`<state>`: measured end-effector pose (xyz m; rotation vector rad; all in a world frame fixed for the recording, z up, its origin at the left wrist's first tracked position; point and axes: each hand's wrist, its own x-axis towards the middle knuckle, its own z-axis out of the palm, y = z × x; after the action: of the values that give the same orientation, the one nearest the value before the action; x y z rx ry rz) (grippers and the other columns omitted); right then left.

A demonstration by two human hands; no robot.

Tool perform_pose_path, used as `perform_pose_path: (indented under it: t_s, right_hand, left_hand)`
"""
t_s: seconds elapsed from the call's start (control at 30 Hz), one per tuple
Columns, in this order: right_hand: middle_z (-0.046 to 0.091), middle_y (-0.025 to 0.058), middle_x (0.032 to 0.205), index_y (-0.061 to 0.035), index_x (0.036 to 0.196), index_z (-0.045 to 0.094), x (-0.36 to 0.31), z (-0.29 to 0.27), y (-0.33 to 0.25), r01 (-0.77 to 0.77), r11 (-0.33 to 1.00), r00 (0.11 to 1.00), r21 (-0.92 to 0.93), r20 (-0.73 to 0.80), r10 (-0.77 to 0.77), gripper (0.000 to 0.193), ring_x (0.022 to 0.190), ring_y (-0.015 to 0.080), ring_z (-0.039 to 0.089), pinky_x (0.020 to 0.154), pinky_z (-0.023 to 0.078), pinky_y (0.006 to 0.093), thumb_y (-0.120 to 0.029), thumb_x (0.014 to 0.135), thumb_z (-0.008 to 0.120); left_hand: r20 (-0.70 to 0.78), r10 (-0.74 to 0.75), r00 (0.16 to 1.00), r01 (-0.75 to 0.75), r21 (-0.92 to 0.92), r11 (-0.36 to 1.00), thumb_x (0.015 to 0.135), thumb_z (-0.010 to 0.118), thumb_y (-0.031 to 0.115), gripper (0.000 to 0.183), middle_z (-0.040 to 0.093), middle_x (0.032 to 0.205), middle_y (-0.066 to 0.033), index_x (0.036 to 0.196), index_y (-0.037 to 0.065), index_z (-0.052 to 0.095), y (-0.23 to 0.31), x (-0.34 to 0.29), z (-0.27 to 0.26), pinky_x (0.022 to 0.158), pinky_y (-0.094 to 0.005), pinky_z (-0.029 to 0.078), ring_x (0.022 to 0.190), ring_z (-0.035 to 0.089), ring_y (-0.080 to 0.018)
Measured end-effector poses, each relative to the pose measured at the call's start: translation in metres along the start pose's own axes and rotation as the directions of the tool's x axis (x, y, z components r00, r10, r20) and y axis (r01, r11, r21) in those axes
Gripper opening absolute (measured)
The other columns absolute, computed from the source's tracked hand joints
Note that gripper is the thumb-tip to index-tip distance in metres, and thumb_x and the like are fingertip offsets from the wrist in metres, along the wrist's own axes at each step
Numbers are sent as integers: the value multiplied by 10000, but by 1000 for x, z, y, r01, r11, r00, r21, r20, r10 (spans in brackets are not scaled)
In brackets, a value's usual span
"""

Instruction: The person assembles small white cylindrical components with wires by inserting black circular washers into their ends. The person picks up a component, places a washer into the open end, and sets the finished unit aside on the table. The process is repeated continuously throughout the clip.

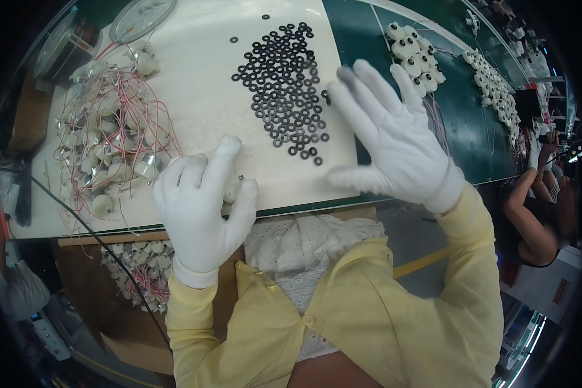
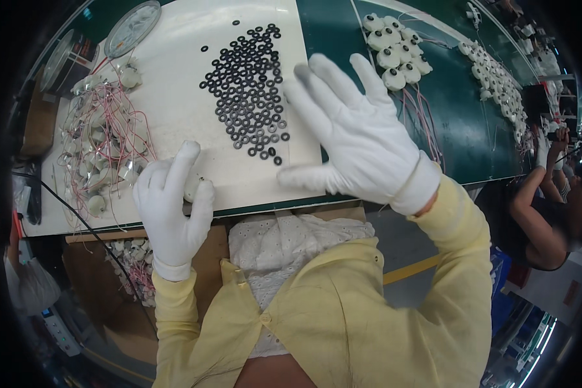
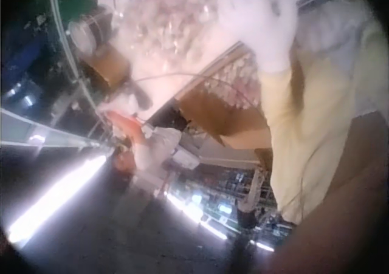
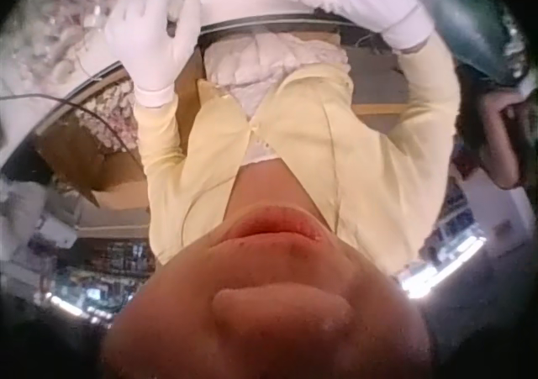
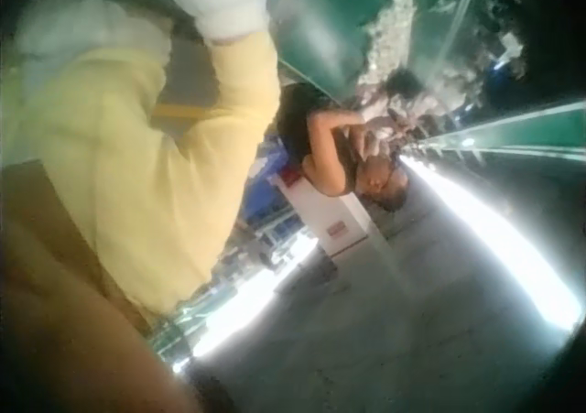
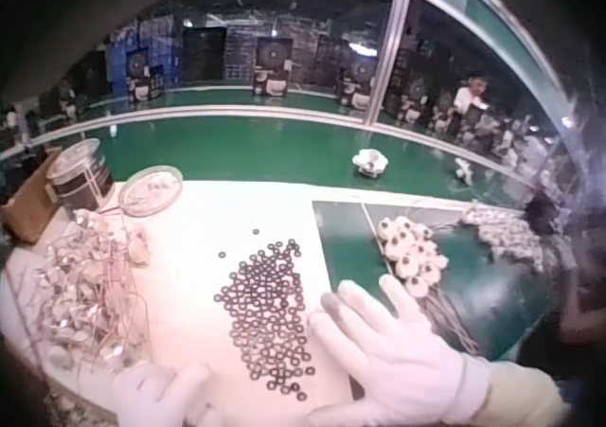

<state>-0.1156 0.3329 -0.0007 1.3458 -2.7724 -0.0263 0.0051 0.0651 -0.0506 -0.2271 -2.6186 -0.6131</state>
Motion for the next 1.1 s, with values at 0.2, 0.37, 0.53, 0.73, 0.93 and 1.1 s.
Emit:
perform_pose_path:
  t_s: [0.2,0.37,0.53,0.73,0.93,1.1]
  right_hand:
    - [469,288,1572,-3,1603,419,-10,-51,26,-60,985,945,161,-308,108,1045,1461,466,425,1218,314,477,-796,928,516]
    - [699,174,1176,-37,1447,568,-26,-42,13,-181,970,981,160,-38,190,768,1017,372,687,868,537,421,-431,838,820]
    - [714,9,809,-138,1041,675,-36,-17,23,-210,960,974,185,-51,223,308,757,256,708,662,531,390,-359,866,800]
    - [676,94,889,-138,1247,695,-65,-22,108,-449,891,848,71,-279,450,422,798,324,691,706,553,427,-291,864,788]
    - [715,132,995,-147,1460,597,-82,12,123,-531,796,783,291,-192,592,606,844,305,716,763,574,413,-231,886,774]
    - [740,164,1104,-95,1488,578,-85,13,120,-561,686,741,463,-88,665,612,843,264,739,808,587,375,-153,909,766]
  left_hand:
    - [-48,4,999,-4,-4,1000,817,786,239,527,630,918,-82,1316,82,716,-6,-5,5,847,-439,437,915,605,-294]
    - [-12,-4,1000,4,35,999,819,790,244,548,638,946,-86,1329,65,702,-3,-3,2,860,-448,438,939,605,-304]
    - [18,17,1000,-18,24,1000,887,737,194,525,654,1043,-120,1379,28,663,-3,-3,-1,904,-456,434,965,589,-324]
    - [13,29,999,-29,37,999,864,750,200,554,651,1035,-117,1379,19,655,-3,-4,0,889,-459,434,960,588,-320]
    - [-8,53,999,-53,16,998,845,758,174,582,650,1018,-107,1388,2,640,-8,-5,2,870,-458,428,941,585,-315]
    - [-19,-27,999,27,-39,999,937,672,116,542,624,1008,-107,1446,-47,581,-7,-12,-2,910,-453,436,926,577,-295]
